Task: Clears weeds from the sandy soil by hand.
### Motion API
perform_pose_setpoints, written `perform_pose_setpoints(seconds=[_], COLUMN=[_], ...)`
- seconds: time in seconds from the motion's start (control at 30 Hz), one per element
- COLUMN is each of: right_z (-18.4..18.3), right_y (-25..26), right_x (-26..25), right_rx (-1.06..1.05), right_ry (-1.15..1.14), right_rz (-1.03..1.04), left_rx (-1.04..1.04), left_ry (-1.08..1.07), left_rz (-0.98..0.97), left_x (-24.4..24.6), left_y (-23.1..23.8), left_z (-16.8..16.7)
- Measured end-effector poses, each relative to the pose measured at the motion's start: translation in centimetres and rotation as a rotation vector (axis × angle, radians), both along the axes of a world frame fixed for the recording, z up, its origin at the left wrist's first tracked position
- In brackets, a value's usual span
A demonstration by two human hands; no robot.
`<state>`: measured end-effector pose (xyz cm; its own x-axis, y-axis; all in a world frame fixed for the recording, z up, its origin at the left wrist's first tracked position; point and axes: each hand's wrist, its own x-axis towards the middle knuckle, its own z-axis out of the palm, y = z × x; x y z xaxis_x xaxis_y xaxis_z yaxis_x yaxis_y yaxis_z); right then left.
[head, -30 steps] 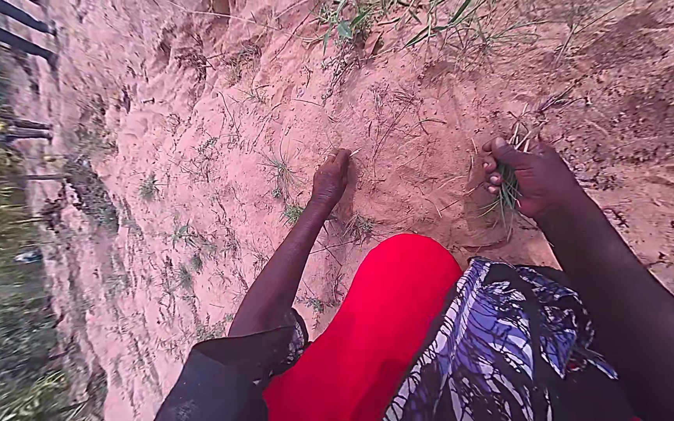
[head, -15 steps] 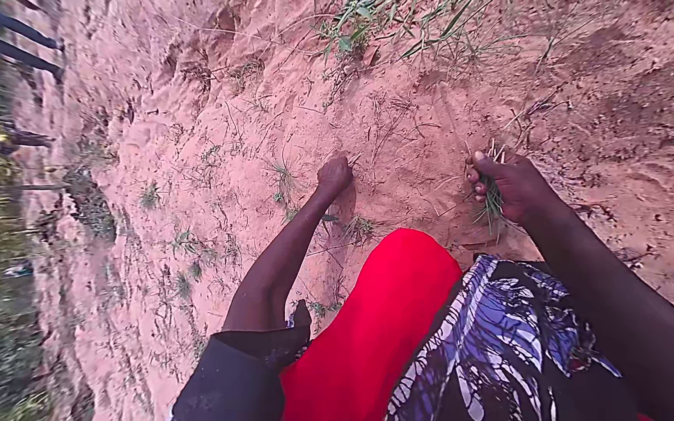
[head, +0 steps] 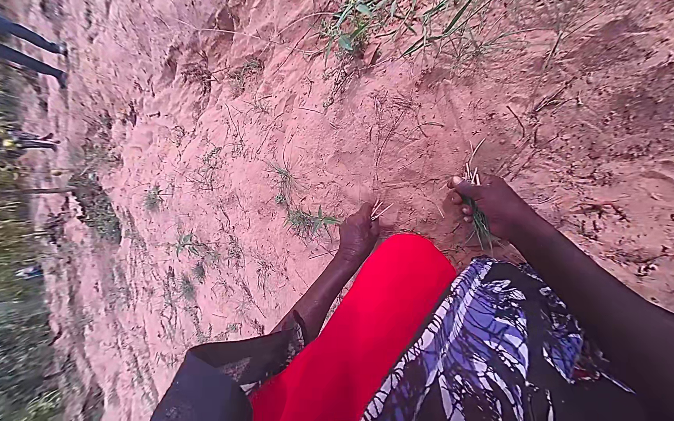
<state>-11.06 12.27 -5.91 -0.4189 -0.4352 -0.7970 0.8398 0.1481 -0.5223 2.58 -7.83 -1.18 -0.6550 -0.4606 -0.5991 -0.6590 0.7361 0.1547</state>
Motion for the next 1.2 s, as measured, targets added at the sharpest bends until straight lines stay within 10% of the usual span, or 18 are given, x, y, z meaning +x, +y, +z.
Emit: perform_pose_setpoints(seconds=[0.23,0.5,1.2], right_z=[-0.1,-0.2,0.9], right_y=[0.1,1.1,2.0], right_x=[0.0,0.2,0.0], right_rx=[0.004,0.014,-0.111], right_ry=[0.021,0.032,0.089], right_rz=[-0.015,-0.019,-0.029], left_rx=[-0.169,-0.195,-0.25], left_ry=[0.617,0.357,-0.142], left_rz=[0.128,-0.413,-0.286], left_x=[-3.3,-14.4,-18.8], left_y=[-6.4,-10.9,-8.5], left_z=[0.6,-0.8,0.5])
